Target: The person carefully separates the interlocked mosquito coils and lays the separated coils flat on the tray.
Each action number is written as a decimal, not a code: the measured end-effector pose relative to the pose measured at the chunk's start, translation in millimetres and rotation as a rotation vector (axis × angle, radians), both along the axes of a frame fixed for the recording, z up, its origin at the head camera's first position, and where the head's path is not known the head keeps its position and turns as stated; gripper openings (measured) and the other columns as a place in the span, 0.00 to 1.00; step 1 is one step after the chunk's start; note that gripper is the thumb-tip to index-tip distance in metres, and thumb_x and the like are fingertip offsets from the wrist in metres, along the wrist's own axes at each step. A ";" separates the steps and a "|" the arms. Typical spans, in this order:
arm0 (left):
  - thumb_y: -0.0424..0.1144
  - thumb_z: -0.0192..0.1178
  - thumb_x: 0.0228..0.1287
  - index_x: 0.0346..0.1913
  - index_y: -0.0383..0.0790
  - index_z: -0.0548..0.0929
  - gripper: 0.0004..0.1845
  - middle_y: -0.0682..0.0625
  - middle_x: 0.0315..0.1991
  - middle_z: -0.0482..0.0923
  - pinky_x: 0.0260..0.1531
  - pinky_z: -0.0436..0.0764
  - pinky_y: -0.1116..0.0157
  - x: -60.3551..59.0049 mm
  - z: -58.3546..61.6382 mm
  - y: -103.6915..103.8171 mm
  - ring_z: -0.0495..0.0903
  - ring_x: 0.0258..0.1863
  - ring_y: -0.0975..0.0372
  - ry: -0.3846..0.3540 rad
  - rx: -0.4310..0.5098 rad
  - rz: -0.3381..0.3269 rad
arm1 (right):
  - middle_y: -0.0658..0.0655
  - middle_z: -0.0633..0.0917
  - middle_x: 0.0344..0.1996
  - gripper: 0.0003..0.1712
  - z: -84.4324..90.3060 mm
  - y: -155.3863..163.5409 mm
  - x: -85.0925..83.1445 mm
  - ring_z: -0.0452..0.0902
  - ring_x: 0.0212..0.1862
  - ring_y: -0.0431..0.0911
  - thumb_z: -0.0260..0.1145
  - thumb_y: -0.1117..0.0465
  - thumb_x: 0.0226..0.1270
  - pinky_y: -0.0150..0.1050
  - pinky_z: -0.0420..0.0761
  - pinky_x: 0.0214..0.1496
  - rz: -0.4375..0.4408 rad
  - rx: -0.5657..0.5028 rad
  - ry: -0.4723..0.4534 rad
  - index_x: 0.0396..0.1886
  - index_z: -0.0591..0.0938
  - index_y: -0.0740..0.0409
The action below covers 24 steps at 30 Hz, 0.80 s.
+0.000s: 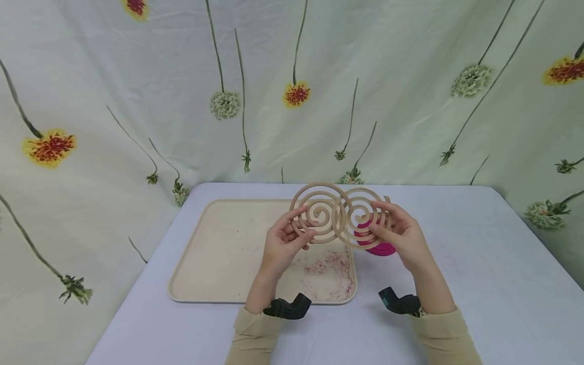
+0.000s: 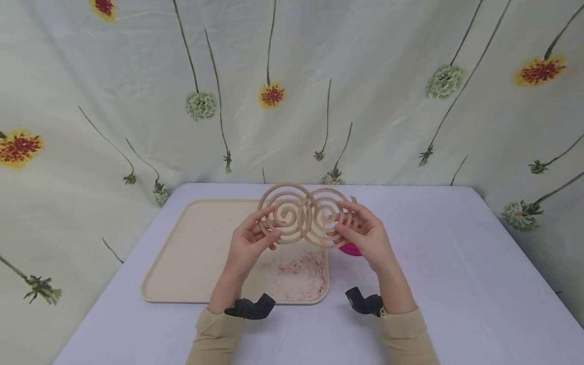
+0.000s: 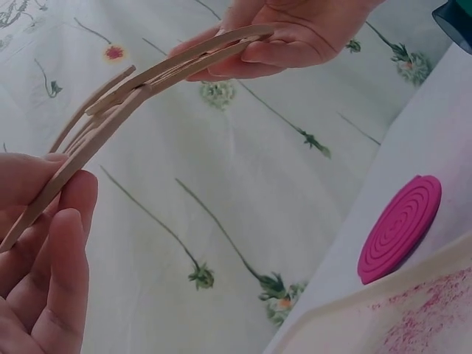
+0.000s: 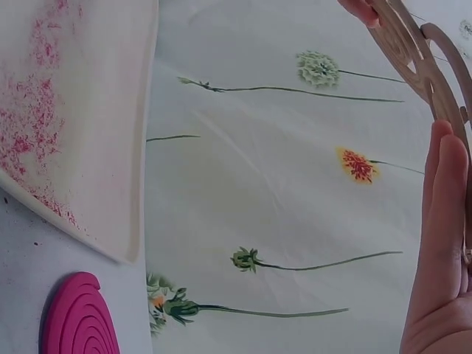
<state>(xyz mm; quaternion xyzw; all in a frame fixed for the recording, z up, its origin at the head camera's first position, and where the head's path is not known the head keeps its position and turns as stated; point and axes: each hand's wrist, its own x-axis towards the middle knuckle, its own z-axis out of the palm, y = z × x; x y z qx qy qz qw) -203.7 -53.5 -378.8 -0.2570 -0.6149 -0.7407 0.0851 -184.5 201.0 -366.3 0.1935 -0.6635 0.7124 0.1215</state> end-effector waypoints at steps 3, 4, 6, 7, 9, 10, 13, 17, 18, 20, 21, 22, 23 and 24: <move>0.21 0.62 0.55 0.59 0.29 0.71 0.26 0.35 0.34 0.81 0.22 0.80 0.71 0.2 -0.6 1.2 0.81 0.25 0.64 -0.004 0.009 0.010 | 0.54 0.78 0.44 0.24 -0.1 -0.8 -0.2 0.77 0.43 0.41 0.60 0.77 0.60 0.31 0.81 0.43 -0.004 0.009 -0.001 0.55 0.76 0.58; 0.20 0.62 0.55 0.59 0.29 0.71 0.26 0.34 0.34 0.81 0.21 0.79 0.72 0.3 -0.7 1.6 0.81 0.25 0.65 -0.002 0.011 0.014 | 0.53 0.78 0.44 0.24 -0.1 -1.1 -0.3 0.78 0.43 0.41 0.61 0.77 0.60 0.31 0.81 0.43 -0.007 0.013 -0.002 0.55 0.76 0.58; 0.20 0.62 0.55 0.59 0.28 0.71 0.26 0.34 0.34 0.80 0.22 0.79 0.72 0.5 -0.4 2.1 0.80 0.25 0.65 0.006 0.008 0.027 | 0.52 0.78 0.44 0.23 -0.1 -1.3 -0.6 0.77 0.43 0.41 0.61 0.77 0.61 0.31 0.81 0.43 -0.011 0.026 -0.004 0.55 0.76 0.59; 0.20 0.62 0.55 0.58 0.28 0.72 0.26 0.34 0.35 0.80 0.23 0.79 0.73 0.7 -0.2 2.3 0.80 0.25 0.66 0.012 0.001 0.038 | 0.52 0.79 0.42 0.23 -0.3 -0.9 -0.8 0.77 0.42 0.41 0.61 0.76 0.60 0.31 0.82 0.42 -0.010 0.033 -0.007 0.56 0.76 0.59; 0.21 0.63 0.54 0.57 0.28 0.73 0.25 0.35 0.38 0.80 0.24 0.78 0.74 1.0 0.0 2.8 0.78 0.26 0.66 0.027 -0.019 0.061 | 0.52 0.79 0.40 0.23 -0.3 0.2 -0.8 0.77 0.40 0.41 0.62 0.76 0.60 0.31 0.82 0.40 -0.004 0.063 -0.008 0.56 0.75 0.61; 0.21 0.63 0.54 0.57 0.27 0.74 0.25 0.35 0.41 0.79 0.25 0.78 0.75 1.0 0.2 3.0 0.77 0.27 0.67 0.038 -0.032 0.071 | 0.53 0.79 0.40 0.24 -0.4 1.2 -0.8 0.77 0.38 0.40 0.62 0.76 0.59 0.30 0.82 0.39 0.002 0.087 -0.006 0.56 0.75 0.61; 0.21 0.63 0.53 0.55 0.25 0.76 0.23 0.34 0.47 0.76 0.26 0.77 0.75 1.1 -0.3 3.2 0.76 0.27 0.67 0.076 -0.069 0.075 | 0.58 0.79 0.35 0.25 -0.3 4.8 -0.7 0.76 0.31 0.44 0.64 0.76 0.58 0.34 0.83 0.31 0.062 0.173 -0.007 0.56 0.75 0.61; 0.19 0.61 0.55 0.55 0.23 0.74 0.22 0.29 0.46 0.74 0.26 0.81 0.70 0.8 -1.0 0.2 0.79 0.24 0.66 0.100 -0.080 -0.023 | 0.62 0.78 0.34 0.27 0.7 9.5 -0.1 0.76 0.27 0.48 0.66 0.75 0.56 0.41 0.83 0.25 0.147 0.287 -0.003 0.57 0.74 0.61; 0.20 0.61 0.55 0.56 0.23 0.73 0.22 0.29 0.44 0.74 0.26 0.82 0.69 0.7 -1.0 -1.4 0.80 0.25 0.66 0.097 -0.083 -0.050 | 0.62 0.78 0.35 0.28 1.0 11.0 0.3 0.75 0.27 0.48 0.67 0.74 0.55 0.41 0.82 0.24 0.153 0.310 0.001 0.57 0.74 0.62; 0.20 0.60 0.57 0.57 0.24 0.73 0.22 0.31 0.42 0.77 0.26 0.82 0.68 0.2 -0.6 -5.2 0.80 0.26 0.65 0.087 -0.089 -0.095 | 0.60 0.79 0.38 0.28 1.6 14.4 1.0 0.75 0.27 0.47 0.68 0.74 0.55 0.41 0.82 0.23 0.160 0.336 0.006 0.57 0.74 0.64; 0.21 0.60 0.58 0.57 0.24 0.73 0.22 0.33 0.39 0.78 0.27 0.82 0.69 0.0 -0.5 -7.3 0.80 0.26 0.65 0.077 -0.092 -0.110 | 0.59 0.79 0.39 0.28 1.9 16.1 1.5 0.75 0.28 0.47 0.68 0.74 0.55 0.40 0.81 0.24 0.163 0.348 0.010 0.57 0.74 0.64; 0.22 0.59 0.58 0.57 0.24 0.73 0.21 0.35 0.36 0.79 0.26 0.82 0.70 -0.1 -0.2 -9.3 0.79 0.26 0.65 0.067 -0.098 -0.117 | 0.59 0.80 0.39 0.27 2.2 17.9 1.9 0.75 0.29 0.47 0.68 0.74 0.55 0.40 0.81 0.24 0.171 0.356 0.019 0.57 0.74 0.65; 0.22 0.60 0.59 0.56 0.25 0.74 0.21 0.39 0.37 0.79 0.26 0.81 0.70 0.1 0.5 -11.1 0.78 0.26 0.65 0.061 -0.108 -0.119 | 0.59 0.80 0.40 0.27 2.5 19.5 2.2 0.75 0.29 0.47 0.67 0.75 0.55 0.39 0.81 0.25 0.184 0.359 0.026 0.57 0.74 0.66; 0.23 0.60 0.59 0.56 0.25 0.75 0.20 0.41 0.37 0.80 0.25 0.80 0.71 0.1 0.8 -12.8 0.76 0.25 0.65 0.056 -0.117 -0.116 | 0.59 0.80 0.41 0.27 2.7 20.9 2.3 0.76 0.31 0.47 0.67 0.75 0.55 0.39 0.81 0.26 0.198 0.365 0.035 0.57 0.74 0.67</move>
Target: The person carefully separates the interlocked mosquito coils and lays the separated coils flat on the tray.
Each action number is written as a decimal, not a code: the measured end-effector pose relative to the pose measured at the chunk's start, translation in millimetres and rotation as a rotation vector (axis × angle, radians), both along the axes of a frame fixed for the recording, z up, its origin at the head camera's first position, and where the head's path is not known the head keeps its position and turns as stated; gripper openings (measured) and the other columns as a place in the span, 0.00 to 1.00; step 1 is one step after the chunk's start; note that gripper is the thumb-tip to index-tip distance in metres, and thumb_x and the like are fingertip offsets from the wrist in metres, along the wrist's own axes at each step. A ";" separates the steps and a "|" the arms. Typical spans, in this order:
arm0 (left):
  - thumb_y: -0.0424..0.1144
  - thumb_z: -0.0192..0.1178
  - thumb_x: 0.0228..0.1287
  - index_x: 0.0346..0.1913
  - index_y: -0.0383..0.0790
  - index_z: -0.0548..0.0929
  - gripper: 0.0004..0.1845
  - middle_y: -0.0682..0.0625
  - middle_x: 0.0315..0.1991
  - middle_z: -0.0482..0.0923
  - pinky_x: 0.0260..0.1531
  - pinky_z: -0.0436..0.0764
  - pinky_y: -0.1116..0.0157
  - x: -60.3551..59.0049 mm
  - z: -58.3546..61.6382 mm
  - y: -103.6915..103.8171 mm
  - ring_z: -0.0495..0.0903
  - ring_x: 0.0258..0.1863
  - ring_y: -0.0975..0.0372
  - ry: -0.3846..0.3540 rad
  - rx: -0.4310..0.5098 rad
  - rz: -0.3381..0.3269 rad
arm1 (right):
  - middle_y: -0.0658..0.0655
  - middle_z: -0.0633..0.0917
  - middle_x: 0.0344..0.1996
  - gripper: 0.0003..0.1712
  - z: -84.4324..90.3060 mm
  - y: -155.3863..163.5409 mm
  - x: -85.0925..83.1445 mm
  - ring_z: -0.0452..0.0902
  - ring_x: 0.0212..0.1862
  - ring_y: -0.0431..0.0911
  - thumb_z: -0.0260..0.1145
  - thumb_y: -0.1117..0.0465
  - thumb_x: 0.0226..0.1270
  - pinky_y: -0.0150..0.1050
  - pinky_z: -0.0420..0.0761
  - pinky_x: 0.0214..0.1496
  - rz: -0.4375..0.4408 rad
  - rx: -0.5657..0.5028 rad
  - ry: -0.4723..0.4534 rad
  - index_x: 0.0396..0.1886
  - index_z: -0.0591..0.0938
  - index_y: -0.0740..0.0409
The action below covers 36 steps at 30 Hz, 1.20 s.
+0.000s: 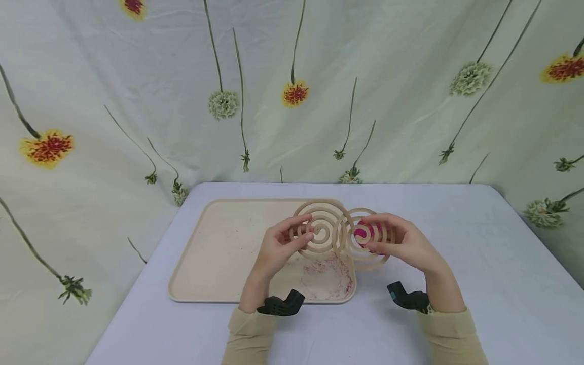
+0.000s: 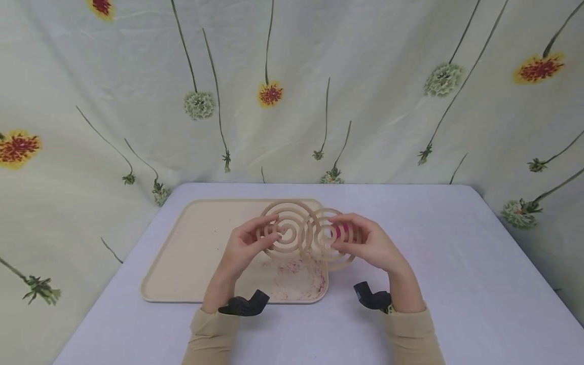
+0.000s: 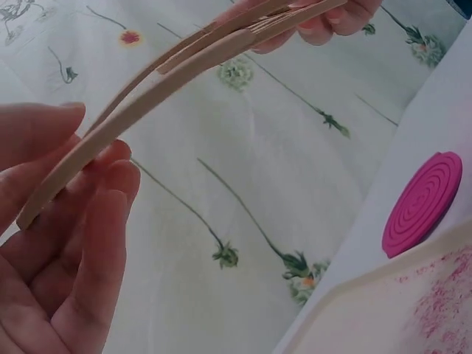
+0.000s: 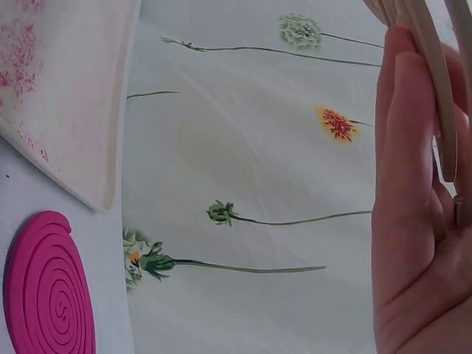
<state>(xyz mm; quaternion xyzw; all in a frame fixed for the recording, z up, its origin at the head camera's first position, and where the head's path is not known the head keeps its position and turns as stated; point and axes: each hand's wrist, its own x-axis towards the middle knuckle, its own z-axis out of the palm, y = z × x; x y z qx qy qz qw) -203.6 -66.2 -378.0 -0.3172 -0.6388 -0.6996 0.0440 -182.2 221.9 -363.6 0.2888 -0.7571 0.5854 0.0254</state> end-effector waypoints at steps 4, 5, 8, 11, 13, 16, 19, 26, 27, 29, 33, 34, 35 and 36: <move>0.22 0.61 0.57 0.53 0.23 0.76 0.19 0.42 0.37 0.79 0.21 0.78 0.72 -0.5 0.2 -5.2 0.74 0.22 0.66 -0.018 -0.008 -0.007 | 0.57 0.80 0.44 0.26 0.8 2.5 -0.9 0.76 0.32 0.47 0.66 0.76 0.56 0.37 0.80 0.28 0.075 0.003 0.018 0.57 0.74 0.68; 0.21 0.61 0.57 0.52 0.23 0.76 0.19 0.39 0.40 0.79 0.21 0.78 0.72 -0.7 0.1 -6.3 0.75 0.22 0.66 -0.020 -0.009 -0.014 | 0.56 0.80 0.46 0.26 0.8 2.7 -1.3 0.76 0.32 0.48 0.66 0.76 0.56 0.37 0.80 0.29 0.086 0.006 0.014 0.57 0.74 0.68; 0.19 0.60 0.56 0.52 0.21 0.75 0.19 0.30 0.43 0.76 0.21 0.79 0.72 -1.3 -0.6 -8.8 0.78 0.23 0.66 -0.019 -0.013 -0.046 | 0.53 0.79 0.49 0.25 0.1 3.1 -2.4 0.77 0.32 0.48 0.65 0.75 0.57 0.38 0.81 0.31 0.112 0.010 -0.004 0.56 0.74 0.69; 0.19 0.60 0.55 0.50 0.19 0.75 0.18 0.26 0.43 0.75 0.20 0.79 0.72 -1.3 -0.8 -9.7 0.79 0.23 0.65 -0.040 -0.024 -0.050 | 0.53 0.79 0.50 0.25 -1.1 3.8 -3.6 0.78 0.32 0.49 0.64 0.76 0.57 0.40 0.82 0.33 0.137 0.012 -0.019 0.56 0.73 0.71; 0.19 0.61 0.54 0.49 0.18 0.75 0.18 0.25 0.41 0.76 0.20 0.79 0.72 -1.2 -1.3 -8.9 0.78 0.22 0.65 -0.067 -0.024 -0.030 | 0.53 0.79 0.50 0.25 -1.3 3.4 -4.4 0.79 0.31 0.49 0.64 0.76 0.57 0.41 0.83 0.33 0.136 0.013 -0.018 0.56 0.74 0.70; 0.19 0.62 0.53 0.47 0.18 0.76 0.17 0.28 0.40 0.77 0.21 0.80 0.72 -1.3 -3.0 -4.9 0.79 0.21 0.66 -0.115 -0.003 0.032 | 0.53 0.81 0.49 0.26 -1.2 1.7 -4.7 0.79 0.30 0.50 0.66 0.75 0.57 0.40 0.83 0.30 0.090 0.023 -0.022 0.57 0.75 0.67; 0.18 0.62 0.53 0.45 0.18 0.78 0.15 0.34 0.40 0.80 0.22 0.81 0.72 -1.1 -4.0 3.0 0.80 0.22 0.66 -0.167 0.073 0.108 | 0.49 0.81 0.50 0.26 -0.3 -0.4 -3.5 0.78 0.28 0.47 0.68 0.73 0.56 0.39 0.82 0.26 -0.003 0.023 -0.028 0.57 0.76 0.65; 0.16 0.62 0.50 0.45 0.15 0.76 0.16 0.45 0.37 0.80 0.24 0.83 0.70 0.6 -3.3 29.1 0.82 0.24 0.64 -0.236 0.338 0.285 | 0.45 0.80 0.54 0.27 1.4 -10.0 -1.9 0.75 0.50 0.38 0.68 0.72 0.56 0.30 0.82 0.39 -0.232 -0.102 -0.009 0.58 0.77 0.63; 0.17 0.62 0.51 0.45 0.16 0.76 0.16 0.45 0.37 0.79 0.25 0.83 0.70 1.3 -3.2 32.4 0.83 0.25 0.64 -0.224 0.361 0.313 | 0.46 0.80 0.53 0.27 1.1 -12.9 -2.3 0.76 0.49 0.38 0.68 0.73 0.56 0.30 0.81 0.40 -0.254 -0.144 -0.008 0.58 0.77 0.62; 0.18 0.63 0.52 0.46 0.17 0.77 0.16 0.44 0.39 0.78 0.27 0.83 0.70 2.1 -3.9 38.3 0.82 0.26 0.64 -0.183 0.397 0.359 | 0.49 0.80 0.53 0.27 0.0 -19.4 -2.9 0.76 0.52 0.39 0.67 0.75 0.55 0.31 0.81 0.43 -0.285 -0.243 -0.004 0.58 0.78 0.60; 0.22 0.61 0.57 0.50 0.19 0.76 0.17 0.41 0.40 0.80 0.30 0.83 0.70 4.0 -5.8 46.2 0.82 0.28 0.65 -0.050 0.417 0.411 | 0.50 0.82 0.50 0.29 -2.6 -34.1 -4.6 0.79 0.48 0.41 0.64 0.81 0.54 0.34 0.82 0.41 -0.312 -0.467 -0.003 0.57 0.78 0.62; 0.22 0.60 0.58 0.52 0.20 0.75 0.17 0.40 0.40 0.80 0.30 0.83 0.70 4.4 -6.3 47.3 0.81 0.27 0.65 -0.020 0.416 0.414 | 0.51 0.82 0.49 0.29 -3.3 -37.5 -4.8 0.80 0.46 0.42 0.64 0.82 0.54 0.36 0.82 0.40 -0.318 -0.512 0.000 0.57 0.77 0.63; 0.23 0.59 0.60 0.53 0.21 0.75 0.18 0.40 0.40 0.79 0.31 0.82 0.70 4.8 -6.8 48.2 0.81 0.27 0.65 0.006 0.411 0.414 | 0.52 0.82 0.47 0.30 -3.8 -40.9 -4.9 0.82 0.44 0.43 0.63 0.82 0.54 0.38 0.82 0.38 -0.325 -0.549 0.003 0.58 0.77 0.64; 0.23 0.57 0.62 0.55 0.22 0.74 0.18 0.40 0.41 0.79 0.31 0.82 0.70 4.8 -7.6 48.9 0.81 0.28 0.65 0.025 0.409 0.403 | 0.52 0.82 0.46 0.30 -4.2 -44.1 -4.8 0.82 0.42 0.42 0.63 0.83 0.54 0.38 0.82 0.38 -0.339 -0.581 0.007 0.58 0.76 0.65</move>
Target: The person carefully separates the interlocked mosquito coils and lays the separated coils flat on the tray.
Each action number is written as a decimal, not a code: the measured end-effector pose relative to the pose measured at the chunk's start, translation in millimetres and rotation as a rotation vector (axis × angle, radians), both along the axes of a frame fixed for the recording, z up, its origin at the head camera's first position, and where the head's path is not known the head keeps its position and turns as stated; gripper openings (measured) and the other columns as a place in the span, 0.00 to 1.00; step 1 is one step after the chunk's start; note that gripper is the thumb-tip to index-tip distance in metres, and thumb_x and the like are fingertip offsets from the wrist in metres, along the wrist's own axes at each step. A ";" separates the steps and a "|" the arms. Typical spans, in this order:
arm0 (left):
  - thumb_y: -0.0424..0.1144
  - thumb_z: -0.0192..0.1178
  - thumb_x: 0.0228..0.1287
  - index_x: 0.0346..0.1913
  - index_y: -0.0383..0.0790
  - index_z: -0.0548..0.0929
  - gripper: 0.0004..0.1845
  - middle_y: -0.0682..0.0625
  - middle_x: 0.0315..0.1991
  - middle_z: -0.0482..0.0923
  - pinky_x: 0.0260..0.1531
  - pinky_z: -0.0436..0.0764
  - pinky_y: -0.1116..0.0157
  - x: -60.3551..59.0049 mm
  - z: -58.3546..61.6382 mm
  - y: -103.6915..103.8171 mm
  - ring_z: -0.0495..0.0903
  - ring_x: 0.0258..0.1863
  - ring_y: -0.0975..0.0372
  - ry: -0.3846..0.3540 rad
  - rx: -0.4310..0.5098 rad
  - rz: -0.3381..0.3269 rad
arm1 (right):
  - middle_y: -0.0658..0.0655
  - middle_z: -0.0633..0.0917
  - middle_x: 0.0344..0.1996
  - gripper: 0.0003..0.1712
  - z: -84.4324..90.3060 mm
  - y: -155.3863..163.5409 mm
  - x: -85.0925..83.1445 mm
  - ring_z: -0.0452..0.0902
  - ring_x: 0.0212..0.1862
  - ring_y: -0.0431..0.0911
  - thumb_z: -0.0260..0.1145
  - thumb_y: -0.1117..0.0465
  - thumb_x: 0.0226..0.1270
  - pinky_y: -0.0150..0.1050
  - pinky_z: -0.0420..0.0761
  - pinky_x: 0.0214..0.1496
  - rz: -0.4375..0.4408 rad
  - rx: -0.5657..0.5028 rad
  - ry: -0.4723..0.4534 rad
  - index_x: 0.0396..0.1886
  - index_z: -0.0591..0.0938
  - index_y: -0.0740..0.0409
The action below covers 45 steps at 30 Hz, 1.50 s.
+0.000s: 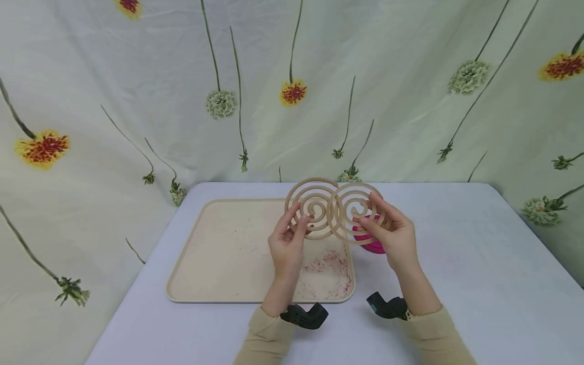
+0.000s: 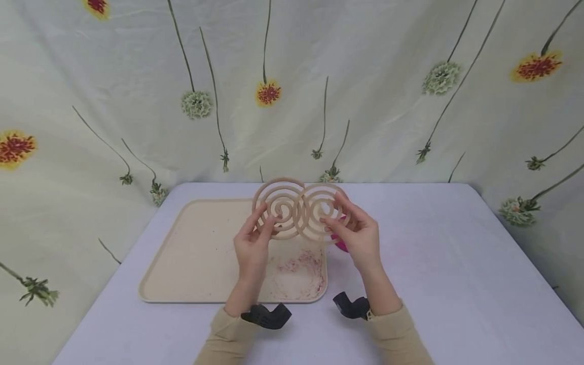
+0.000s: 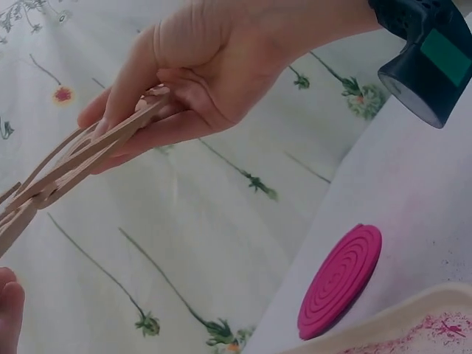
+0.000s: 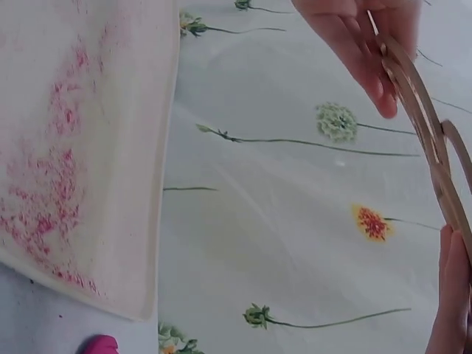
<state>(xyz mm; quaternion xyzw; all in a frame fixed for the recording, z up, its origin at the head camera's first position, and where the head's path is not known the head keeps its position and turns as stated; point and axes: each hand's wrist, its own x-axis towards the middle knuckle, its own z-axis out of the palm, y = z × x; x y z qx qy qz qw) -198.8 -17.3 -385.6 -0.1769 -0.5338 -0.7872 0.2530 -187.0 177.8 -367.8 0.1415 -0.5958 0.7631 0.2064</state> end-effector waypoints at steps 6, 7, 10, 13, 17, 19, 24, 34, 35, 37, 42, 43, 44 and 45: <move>0.28 0.48 0.70 0.63 0.26 0.68 0.20 0.41 0.47 0.74 0.33 0.84 0.67 2.6 -0.7 3.3 0.81 0.35 0.65 0.004 -0.036 -0.082 | 0.54 0.83 0.45 0.30 -2.9 -15.1 0.8 0.83 0.38 0.42 0.62 0.83 0.54 0.35 0.82 0.37 -0.114 -0.121 0.067 0.58 0.76 0.66; 0.29 0.47 0.71 0.63 0.27 0.67 0.20 0.39 0.47 0.73 0.33 0.84 0.66 3.5 -0.2 4.1 0.81 0.36 0.64 -0.002 -0.049 -0.094 | 0.54 0.83 0.45 0.29 -3.5 -16.8 0.7 0.83 0.37 0.42 0.62 0.83 0.54 0.35 0.82 0.37 -0.123 -0.140 0.090 0.58 0.75 0.66; 0.29 0.46 0.72 0.65 0.28 0.66 0.21 0.35 0.47 0.71 0.34 0.84 0.62 4.0 0.3 5.0 0.82 0.37 0.62 -0.010 -0.078 -0.139 | 0.56 0.82 0.47 0.29 -4.9 -19.9 0.7 0.84 0.37 0.43 0.61 0.82 0.57 0.34 0.82 0.36 -0.131 -0.172 0.153 0.59 0.74 0.67; 0.29 0.47 0.71 0.65 0.29 0.66 0.21 0.39 0.45 0.72 0.36 0.84 0.60 3.0 1.4 1.5 0.82 0.39 0.61 -0.041 -0.071 -0.180 | 0.55 0.82 0.48 0.25 -4.7 -18.6 1.0 0.84 0.37 0.41 0.59 0.78 0.62 0.33 0.82 0.36 -0.132 -0.157 0.144 0.60 0.74 0.66; 0.27 0.53 0.66 0.59 0.25 0.72 0.19 0.48 0.38 0.78 0.37 0.83 0.64 0.2 5.1 -11.7 0.82 0.37 0.62 -0.079 -0.062 -0.191 | 0.49 0.84 0.43 0.19 -1.3 -9.0 2.0 0.80 0.38 0.38 0.57 0.72 0.67 0.27 0.81 0.39 -0.127 -0.078 0.061 0.57 0.78 0.62; 0.24 0.56 0.63 0.55 0.23 0.74 0.18 0.49 0.37 0.80 0.35 0.84 0.65 -0.9 7.4 -20.6 0.82 0.35 0.63 -0.078 -0.078 -0.203 | 0.49 0.85 0.40 0.18 0.9 -1.9 2.3 0.79 0.39 0.39 0.57 0.73 0.67 0.27 0.80 0.38 -0.092 -0.019 0.042 0.54 0.80 0.63; 0.18 0.58 0.56 0.52 0.20 0.73 0.19 0.39 0.43 0.78 0.28 0.84 0.66 -2.5 11.6 -41.6 0.83 0.29 0.63 -0.029 -0.203 -0.286 | 0.47 0.86 0.37 0.19 5.3 15.5 4.7 0.77 0.33 0.40 0.60 0.76 0.61 0.26 0.79 0.34 0.020 0.201 0.016 0.52 0.81 0.63; 0.20 0.58 0.59 0.53 0.19 0.72 0.18 0.41 0.42 0.77 0.26 0.84 0.65 -4.1 12.9 -61.3 0.81 0.28 0.62 0.035 -0.351 -0.468 | 0.53 0.83 0.32 0.22 10.0 44.0 9.3 0.72 0.24 0.43 0.65 0.75 0.57 0.37 0.80 0.22 0.299 0.560 0.018 0.53 0.79 0.65; 0.20 0.58 0.59 0.51 0.18 0.73 0.16 0.43 0.39 0.78 0.25 0.83 0.66 -4.4 12.5 -62.6 0.80 0.27 0.63 0.041 -0.359 -0.470 | 0.53 0.83 0.31 0.21 10.8 45.9 9.8 0.71 0.24 0.43 0.66 0.75 0.57 0.37 0.79 0.21 0.309 0.594 0.010 0.53 0.80 0.64; 0.20 0.59 0.58 0.47 0.18 0.75 0.14 0.45 0.35 0.80 0.24 0.83 0.67 -5.1 11.3 -64.1 0.79 0.26 0.63 0.059 -0.375 -0.465 | 0.54 0.82 0.28 0.21 12.6 48.3 11.1 0.69 0.22 0.43 0.67 0.73 0.56 0.37 0.77 0.20 0.324 0.634 -0.007 0.51 0.81 0.63; 0.17 0.59 0.55 0.47 0.17 0.74 0.15 0.45 0.35 0.79 0.24 0.83 0.66 -5.6 9.4 -59.2 0.80 0.25 0.63 0.070 -0.358 -0.486 | 0.53 0.80 0.24 0.19 12.2 48.5 11.4 0.69 0.21 0.43 0.68 0.72 0.56 0.36 0.76 0.20 0.291 0.644 -0.015 0.49 0.83 0.62; 0.17 0.59 0.55 0.47 0.17 0.74 0.15 0.45 0.36 0.78 0.24 0.83 0.66 -5.5 9.1 -57.2 0.81 0.26 0.63 0.065 -0.346 -0.487 | 0.53 0.81 0.24 0.18 11.9 47.6 11.3 0.70 0.21 0.43 0.68 0.73 0.56 0.36 0.77 0.20 0.279 0.633 -0.012 0.49 0.83 0.62; 0.17 0.58 0.55 0.48 0.18 0.73 0.16 0.44 0.36 0.78 0.24 0.83 0.66 -5.4 8.8 -55.0 0.81 0.26 0.63 0.060 -0.333 -0.483 | 0.53 0.81 0.24 0.18 11.9 46.5 11.1 0.70 0.21 0.43 0.67 0.73 0.56 0.36 0.77 0.20 0.264 0.620 -0.003 0.49 0.83 0.62; 0.16 0.58 0.55 0.48 0.18 0.73 0.16 0.43 0.36 0.77 0.24 0.83 0.66 -5.3 8.7 -53.0 0.81 0.26 0.62 0.058 -0.318 -0.472 | 0.52 0.81 0.24 0.18 11.9 45.2 11.2 0.70 0.21 0.43 0.68 0.74 0.55 0.36 0.77 0.20 0.244 0.603 0.005 0.48 0.83 0.62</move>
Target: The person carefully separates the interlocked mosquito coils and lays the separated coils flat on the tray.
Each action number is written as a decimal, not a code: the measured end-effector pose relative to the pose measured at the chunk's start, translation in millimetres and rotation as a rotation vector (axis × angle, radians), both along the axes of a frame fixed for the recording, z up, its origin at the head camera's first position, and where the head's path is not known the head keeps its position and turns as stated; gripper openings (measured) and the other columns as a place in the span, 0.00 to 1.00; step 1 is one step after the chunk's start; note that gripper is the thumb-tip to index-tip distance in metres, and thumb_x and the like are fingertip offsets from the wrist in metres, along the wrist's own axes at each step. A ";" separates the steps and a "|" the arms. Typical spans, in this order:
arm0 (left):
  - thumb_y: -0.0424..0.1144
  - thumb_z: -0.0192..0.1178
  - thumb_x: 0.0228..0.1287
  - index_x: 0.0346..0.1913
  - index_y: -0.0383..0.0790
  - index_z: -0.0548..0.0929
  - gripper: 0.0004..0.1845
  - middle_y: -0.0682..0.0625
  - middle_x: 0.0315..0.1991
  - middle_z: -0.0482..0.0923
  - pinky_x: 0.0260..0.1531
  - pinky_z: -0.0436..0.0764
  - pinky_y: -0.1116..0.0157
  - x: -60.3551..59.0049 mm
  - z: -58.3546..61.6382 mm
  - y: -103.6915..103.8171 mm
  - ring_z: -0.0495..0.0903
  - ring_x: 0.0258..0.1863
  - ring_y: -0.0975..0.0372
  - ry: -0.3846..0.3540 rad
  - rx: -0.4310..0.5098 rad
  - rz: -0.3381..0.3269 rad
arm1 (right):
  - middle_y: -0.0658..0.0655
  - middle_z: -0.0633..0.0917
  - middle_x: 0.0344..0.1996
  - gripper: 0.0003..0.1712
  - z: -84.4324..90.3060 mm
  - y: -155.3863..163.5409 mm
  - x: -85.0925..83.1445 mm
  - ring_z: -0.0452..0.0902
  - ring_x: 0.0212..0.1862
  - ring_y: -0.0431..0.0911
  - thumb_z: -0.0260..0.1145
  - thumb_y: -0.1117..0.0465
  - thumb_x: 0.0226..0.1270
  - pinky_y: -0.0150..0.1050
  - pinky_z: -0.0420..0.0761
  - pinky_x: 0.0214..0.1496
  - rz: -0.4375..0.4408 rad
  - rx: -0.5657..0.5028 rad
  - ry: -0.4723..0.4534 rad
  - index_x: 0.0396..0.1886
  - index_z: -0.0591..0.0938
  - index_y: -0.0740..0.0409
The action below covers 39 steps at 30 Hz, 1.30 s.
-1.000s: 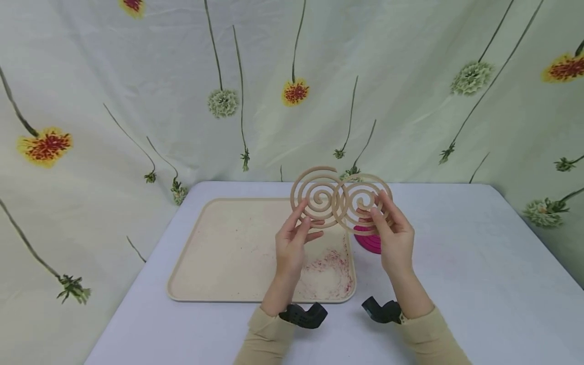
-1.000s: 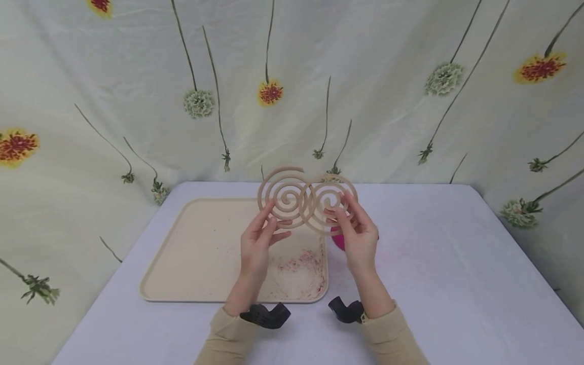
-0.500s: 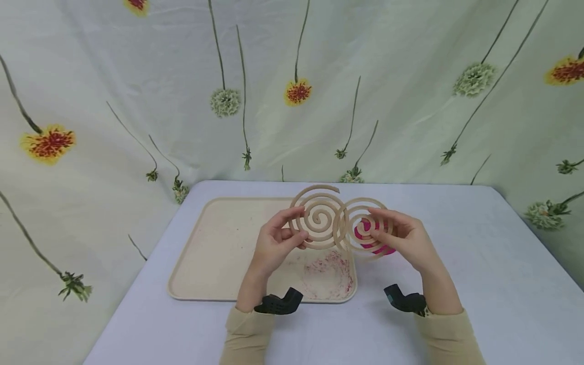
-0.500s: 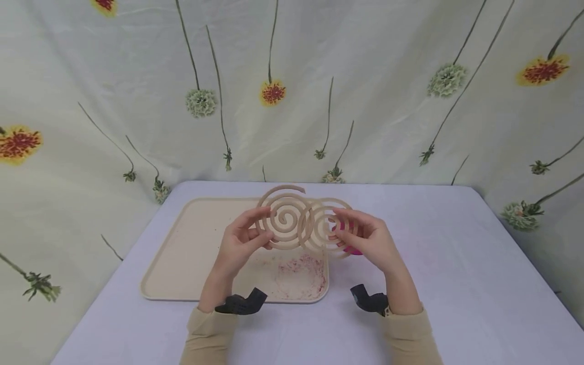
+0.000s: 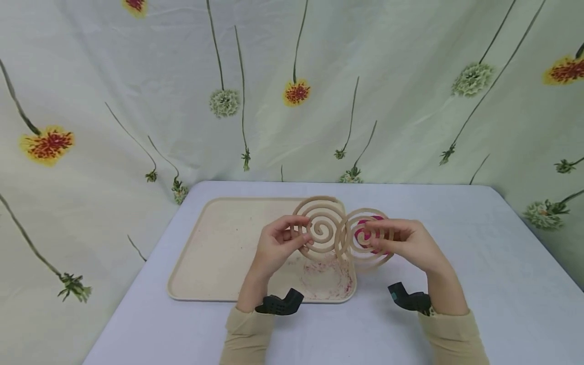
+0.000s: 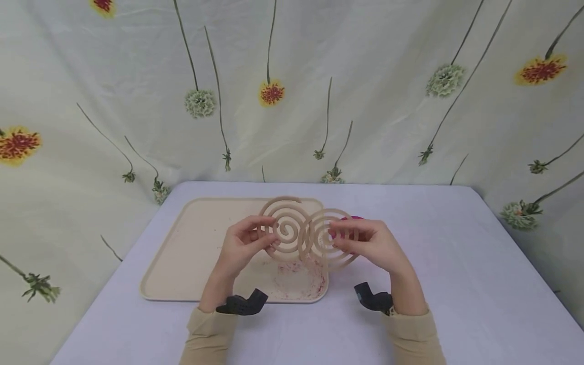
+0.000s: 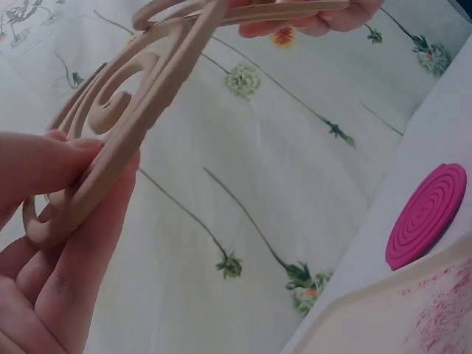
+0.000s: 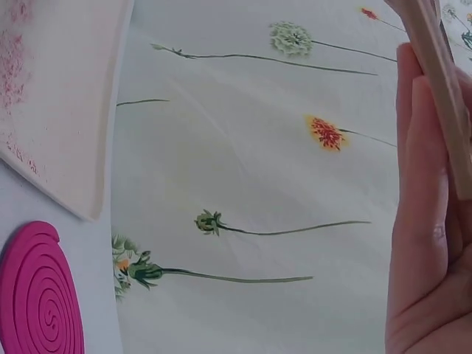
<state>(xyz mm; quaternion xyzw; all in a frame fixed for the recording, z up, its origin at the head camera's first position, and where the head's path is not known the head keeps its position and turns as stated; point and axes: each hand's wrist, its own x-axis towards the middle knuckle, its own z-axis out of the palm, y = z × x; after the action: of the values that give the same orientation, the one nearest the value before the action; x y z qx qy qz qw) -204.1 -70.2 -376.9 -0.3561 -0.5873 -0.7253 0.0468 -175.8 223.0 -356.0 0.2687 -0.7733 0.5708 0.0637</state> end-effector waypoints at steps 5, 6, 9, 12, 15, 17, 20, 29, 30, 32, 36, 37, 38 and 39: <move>0.17 0.59 0.55 0.48 0.20 0.72 0.16 0.43 0.36 0.76 0.26 0.84 0.64 1.1 0.4 10.6 0.83 0.28 0.61 -0.045 0.083 0.121 | 0.52 0.80 0.23 0.19 -0.6 -9.4 -0.4 0.69 0.22 0.43 0.68 0.75 0.54 0.32 0.76 0.21 -0.095 -0.113 0.041 0.47 0.83 0.65; 0.17 0.59 0.55 0.48 0.20 0.72 0.16 0.43 0.36 0.76 0.26 0.84 0.64 1.4 0.6 12.9 0.83 0.28 0.61 -0.062 0.106 0.149 | 0.51 0.81 0.24 0.19 -1.2 -11.9 -1.0 0.69 0.22 0.43 0.68 0.75 0.54 0.30 0.76 0.22 -0.119 -0.140 0.038 0.47 0.83 0.65; 0.18 0.61 0.53 0.46 0.20 0.71 0.17 0.45 0.34 0.77 0.28 0.84 0.65 3.0 0.9 20.7 0.83 0.27 0.61 -0.124 0.185 0.228 | 0.51 0.83 0.29 0.20 -3.1 -21.0 -2.7 0.72 0.25 0.41 0.68 0.74 0.55 0.28 0.79 0.27 -0.190 -0.228 0.014 0.50 0.81 0.66; 0.18 0.63 0.52 0.46 0.19 0.69 0.19 0.45 0.32 0.77 0.28 0.84 0.65 5.1 1.1 28.2 0.81 0.27 0.62 -0.168 0.254 0.278 | 0.53 0.82 0.40 0.27 -4.0 -30.6 -4.5 0.78 0.32 0.40 0.68 0.76 0.54 0.30 0.82 0.34 -0.220 -0.326 -0.005 0.56 0.78 0.64; 0.19 0.63 0.53 0.49 0.20 0.64 0.23 0.45 0.31 0.76 0.30 0.84 0.65 7.4 1.2 35.2 0.81 0.28 0.62 -0.197 0.289 0.275 | 0.59 0.75 0.49 0.35 -4.4 -39.0 -5.2 0.82 0.36 0.42 0.66 0.80 0.52 0.38 0.83 0.36 -0.183 -0.412 -0.015 0.62 0.71 0.62; 0.19 0.62 0.54 0.53 0.23 0.61 0.26 0.45 0.32 0.76 0.31 0.84 0.63 8.9 0.9 39.2 0.82 0.29 0.61 -0.212 0.304 0.256 | 0.61 0.72 0.50 0.37 -4.6 -43.7 -5.0 0.82 0.37 0.43 0.64 0.83 0.52 0.41 0.83 0.35 -0.155 -0.454 -0.017 0.62 0.68 0.63; 0.18 0.60 0.54 0.60 0.29 0.57 0.32 0.46 0.32 0.76 0.32 0.84 0.61 9.9 0.4 44.3 0.82 0.29 0.60 -0.225 0.340 0.232 | 0.61 0.73 0.47 0.34 -5.2 -49.1 -4.1 0.82 0.37 0.43 0.65 0.82 0.52 0.40 0.83 0.35 -0.196 -0.477 -0.010 0.59 0.67 0.64; 0.17 0.57 0.56 0.72 0.47 0.45 0.47 0.43 0.35 0.77 0.31 0.84 0.56 10.1 -0.3 46.3 0.83 0.31 0.58 -0.205 0.337 0.150 | 0.53 0.80 0.40 0.18 -6.2 -43.3 -4.8 0.82 0.39 0.41 0.59 0.73 0.65 0.37 0.83 0.39 -0.190 -0.367 -0.003 0.54 0.70 0.72; 0.18 0.56 0.58 0.72 0.46 0.45 0.46 0.43 0.35 0.77 0.31 0.84 0.56 9.5 -0.2 44.2 0.84 0.30 0.58 -0.203 0.322 0.146 | 0.53 0.81 0.40 0.16 -5.7 -39.9 -4.9 0.82 0.39 0.41 0.57 0.72 0.67 0.37 0.83 0.39 -0.168 -0.349 -0.001 0.54 0.71 0.72; 0.19 0.56 0.59 0.71 0.46 0.47 0.43 0.44 0.35 0.78 0.30 0.84 0.57 8.4 0.6 39.8 0.84 0.29 0.58 -0.198 0.289 0.144 | 0.51 0.82 0.42 0.15 -4.7 -32.3 -4.8 0.80 0.41 0.40 0.55 0.71 0.69 0.34 0.83 0.41 -0.130 -0.304 0.002 0.54 0.73 0.71; 0.23 0.56 0.62 0.68 0.40 0.51 0.36 0.46 0.34 0.80 0.29 0.84 0.59 6.0 1.8 31.2 0.84 0.29 0.59 -0.208 0.196 0.153 | 0.48 0.79 0.51 0.20 -2.4 -18.3 -4.3 0.78 0.47 0.42 0.56 0.72 0.67 0.34 0.82 0.44 -0.033 -0.206 -0.016 0.59 0.74 0.63; 0.23 0.56 0.63 0.67 0.38 0.52 0.34 0.46 0.34 0.80 0.29 0.84 0.60 5.6 2.5 29.5 0.84 0.29 0.59 -0.210 0.173 0.151 | 0.48 0.78 0.52 0.22 -2.0 -15.3 -4.3 0.78 0.47 0.43 0.57 0.74 0.65 0.35 0.82 0.43 -0.004 -0.185 -0.019 0.59 0.73 0.63; 0.23 0.56 0.63 0.65 0.36 0.53 0.32 0.46 0.34 0.79 0.29 0.84 0.61 5.2 2.9 27.7 0.84 0.30 0.60 -0.213 0.146 0.147 | 0.49 0.78 0.52 0.24 -1.7 -12.4 -4.2 0.79 0.45 0.43 0.58 0.74 0.64 0.36 0.83 0.40 0.027 -0.160 -0.022 0.60 0.72 0.63; 0.23 0.56 0.63 0.63 0.33 0.55 0.29 0.46 0.35 0.79 0.28 0.84 0.62 4.5 2.9 25.9 0.84 0.29 0.60 -0.218 0.120 0.144 | 0.51 0.78 0.51 0.25 -1.4 -9.7 -4.3 0.80 0.43 0.44 0.59 0.75 0.63 0.38 0.84 0.38 0.063 -0.139 -0.027 0.60 0.72 0.64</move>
<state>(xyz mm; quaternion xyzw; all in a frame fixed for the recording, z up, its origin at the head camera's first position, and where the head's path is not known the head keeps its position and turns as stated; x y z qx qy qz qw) -199.6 -44.3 -374.0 -0.2290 -0.5686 -0.7881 0.0558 -180.2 213.4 -357.3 0.2802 -0.7236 0.6285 0.0536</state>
